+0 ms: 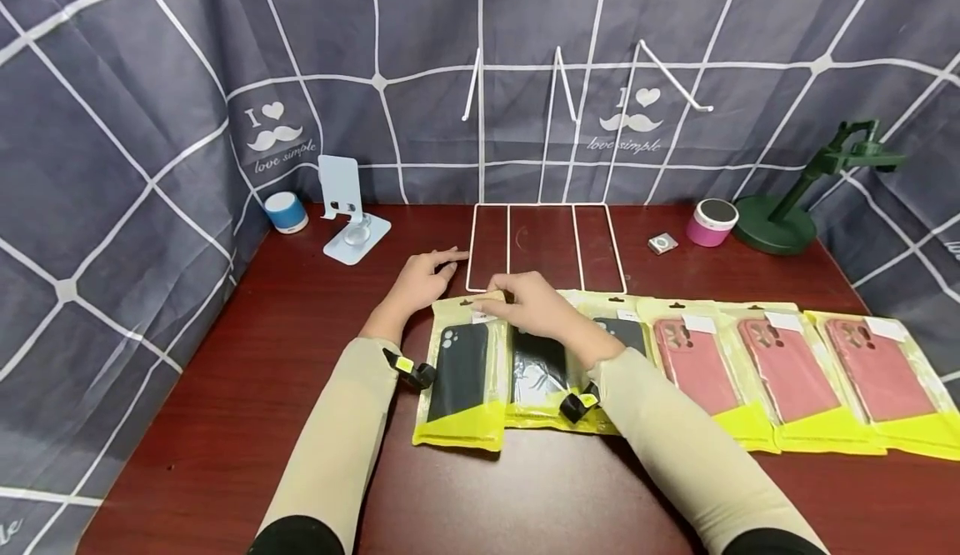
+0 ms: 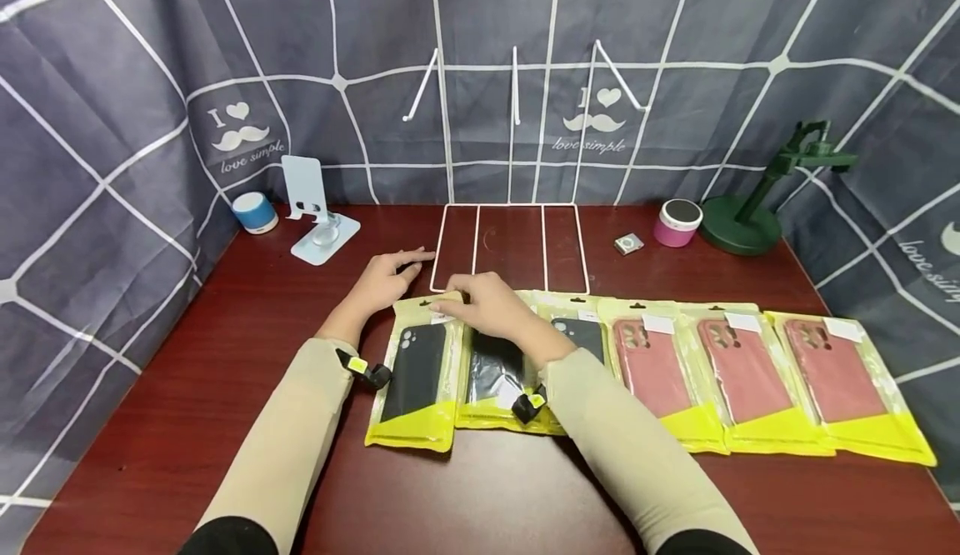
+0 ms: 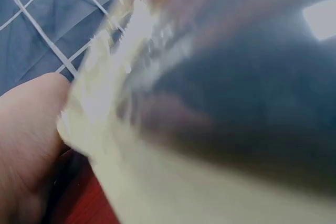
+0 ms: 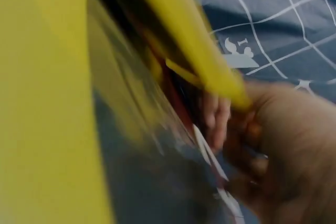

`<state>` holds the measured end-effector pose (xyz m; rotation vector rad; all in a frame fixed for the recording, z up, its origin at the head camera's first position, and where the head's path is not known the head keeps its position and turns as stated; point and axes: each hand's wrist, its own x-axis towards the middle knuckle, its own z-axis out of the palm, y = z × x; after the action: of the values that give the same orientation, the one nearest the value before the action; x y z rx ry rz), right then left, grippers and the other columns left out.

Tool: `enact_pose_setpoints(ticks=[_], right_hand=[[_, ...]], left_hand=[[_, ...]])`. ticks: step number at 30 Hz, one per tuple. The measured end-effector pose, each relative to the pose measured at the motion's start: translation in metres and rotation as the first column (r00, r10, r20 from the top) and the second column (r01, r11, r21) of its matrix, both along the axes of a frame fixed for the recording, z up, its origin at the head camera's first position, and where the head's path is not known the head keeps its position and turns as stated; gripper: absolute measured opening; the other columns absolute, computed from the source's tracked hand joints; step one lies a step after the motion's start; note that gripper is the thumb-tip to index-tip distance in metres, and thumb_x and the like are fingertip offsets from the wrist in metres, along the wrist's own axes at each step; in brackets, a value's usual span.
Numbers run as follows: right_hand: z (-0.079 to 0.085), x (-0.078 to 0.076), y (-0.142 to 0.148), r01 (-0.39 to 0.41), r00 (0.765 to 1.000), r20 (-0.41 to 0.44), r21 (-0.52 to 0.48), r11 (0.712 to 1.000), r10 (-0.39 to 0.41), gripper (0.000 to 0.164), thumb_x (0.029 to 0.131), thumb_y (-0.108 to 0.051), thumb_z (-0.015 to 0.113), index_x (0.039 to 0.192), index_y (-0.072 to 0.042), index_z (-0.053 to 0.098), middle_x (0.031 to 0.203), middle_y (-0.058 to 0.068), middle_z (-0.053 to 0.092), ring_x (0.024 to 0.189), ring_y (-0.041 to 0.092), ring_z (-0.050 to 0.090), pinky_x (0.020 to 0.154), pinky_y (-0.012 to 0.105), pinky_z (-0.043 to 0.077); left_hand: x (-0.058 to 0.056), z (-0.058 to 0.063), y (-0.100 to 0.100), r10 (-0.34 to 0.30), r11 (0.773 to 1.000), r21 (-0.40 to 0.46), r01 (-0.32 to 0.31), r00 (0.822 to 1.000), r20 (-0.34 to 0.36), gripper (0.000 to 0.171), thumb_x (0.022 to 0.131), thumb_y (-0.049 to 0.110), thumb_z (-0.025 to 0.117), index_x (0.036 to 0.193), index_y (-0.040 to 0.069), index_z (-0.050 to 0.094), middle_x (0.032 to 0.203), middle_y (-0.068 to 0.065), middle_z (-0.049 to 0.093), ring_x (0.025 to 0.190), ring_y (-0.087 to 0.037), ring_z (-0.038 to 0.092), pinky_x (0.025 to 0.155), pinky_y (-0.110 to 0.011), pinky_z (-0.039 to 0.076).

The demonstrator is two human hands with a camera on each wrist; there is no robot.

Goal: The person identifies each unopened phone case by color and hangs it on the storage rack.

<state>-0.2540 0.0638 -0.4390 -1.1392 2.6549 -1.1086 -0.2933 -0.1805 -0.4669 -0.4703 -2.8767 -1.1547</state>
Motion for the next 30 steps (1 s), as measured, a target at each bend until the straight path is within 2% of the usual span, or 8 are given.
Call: enact_pose_setpoints(ticks=[3, 6, 9, 12, 17, 22, 26, 30], right_hand=[[0.02, 0.004, 0.003, -0.047, 0.972, 0.228, -0.062, 0.997, 0.06, 0.018, 0.096, -0.038, 0.07, 0.087, -0.022, 0.065, 0.056, 0.001, 0.05, 0.047, 0.027, 0.058, 0.054, 0.037, 0.052], [0.041, 0.008, 0.011, -0.146, 0.918, 0.354, -0.109, 0.983, 0.176, 0.009, 0.098, -0.029, 0.068, 0.099, -0.02, 0.069, 0.07, 0.004, 0.064, 0.058, 0.04, 0.062, 0.06, 0.047, 0.054], [0.064, 0.013, 0.021, -0.213, 0.893, 0.351, -0.219, 0.952, 0.281, 0.007, 0.099, -0.018, 0.066, 0.104, -0.015, 0.07, 0.086, 0.005, 0.071, 0.069, 0.039, 0.064, 0.065, 0.045, 0.055], [0.09, 0.021, 0.03, -0.19, 0.911, 0.267, -0.405, 0.894, 0.315, 0.008, 0.098, -0.006, 0.065, 0.102, -0.005, 0.072, 0.091, 0.01, 0.073, 0.076, 0.032, 0.067, 0.07, 0.039, 0.058], [0.139, 0.027, 0.033, -0.04, 0.994, 0.047, -0.693, 0.72, 0.1, 0.008, 0.089, 0.006, 0.07, 0.095, 0.005, 0.075, 0.084, 0.011, 0.075, 0.067, 0.02, 0.066, 0.058, 0.029, 0.054], [0.172, 0.018, 0.016, 0.075, 0.979, -0.023, -0.88, 0.469, -0.201, 0.009, 0.083, 0.006, 0.077, 0.092, 0.01, 0.075, 0.076, 0.006, 0.074, 0.063, 0.012, 0.062, 0.058, 0.023, 0.049], [0.177, 0.004, -0.004, 0.173, 0.953, 0.05, -0.899, 0.402, -0.298, 0.01, 0.084, -0.001, 0.08, 0.091, 0.005, 0.077, 0.073, 0.002, 0.072, 0.064, 0.012, 0.059, 0.061, 0.023, 0.046], [0.172, -0.007, -0.02, 0.257, 0.936, 0.119, -0.875, 0.41, -0.332, 0.005, 0.084, -0.003, 0.08, 0.089, -0.002, 0.079, 0.071, -0.002, 0.071, 0.064, 0.009, 0.058, 0.061, 0.021, 0.045]], left_hand=[[0.0, -0.001, -0.003, 0.016, 1.0, 0.011, -0.016, 1.0, -0.019, 0.037, 0.105, 0.013, 0.048, 0.135, 0.022, 0.067, 0.149, -0.005, 0.053, 0.114, -0.037, 0.061, 0.085, -0.04, 0.048], [0.001, -0.002, -0.002, 0.004, 1.0, 0.003, -0.003, 0.998, -0.063, 0.034, 0.104, 0.015, 0.053, 0.135, 0.018, 0.067, 0.146, -0.009, 0.055, 0.124, -0.035, 0.058, 0.101, -0.043, 0.047], [0.002, -0.004, 0.003, -0.055, 0.998, -0.043, 0.05, 0.993, -0.109, 0.04, 0.102, 0.027, 0.061, 0.139, 0.013, 0.063, 0.147, -0.013, 0.054, 0.14, -0.03, 0.044, 0.118, -0.044, 0.029], [0.002, -0.007, 0.009, -0.127, 0.985, -0.132, 0.109, 0.984, -0.128, 0.054, 0.099, 0.036, 0.063, 0.145, 0.009, 0.055, 0.152, -0.013, 0.047, 0.145, -0.03, 0.037, 0.12, -0.047, 0.025], [0.006, -0.008, 0.014, -0.094, 0.974, -0.217, 0.063, 0.986, -0.137, 0.068, 0.092, 0.048, 0.068, 0.149, 0.015, 0.052, 0.152, -0.009, 0.048, 0.141, -0.031, 0.043, 0.114, -0.05, 0.034], [0.008, -0.006, 0.017, -0.042, 0.974, -0.223, 0.024, 0.996, -0.076, 0.086, 0.084, 0.068, 0.068, 0.153, 0.02, 0.047, 0.158, -0.005, 0.04, 0.146, -0.031, 0.035, 0.118, -0.048, 0.028], [0.008, -0.008, 0.019, -0.052, 0.977, -0.209, 0.028, 0.993, -0.109, 0.08, 0.084, 0.065, 0.07, 0.152, 0.028, 0.048, 0.156, 0.002, 0.043, 0.142, -0.022, 0.042, 0.115, -0.042, 0.035], [0.01, -0.006, 0.017, -0.04, 0.982, -0.188, 0.017, 0.992, -0.12, 0.078, 0.084, 0.064, 0.071, 0.15, 0.031, 0.049, 0.155, 0.005, 0.045, 0.141, -0.02, 0.044, 0.114, -0.042, 0.037]])
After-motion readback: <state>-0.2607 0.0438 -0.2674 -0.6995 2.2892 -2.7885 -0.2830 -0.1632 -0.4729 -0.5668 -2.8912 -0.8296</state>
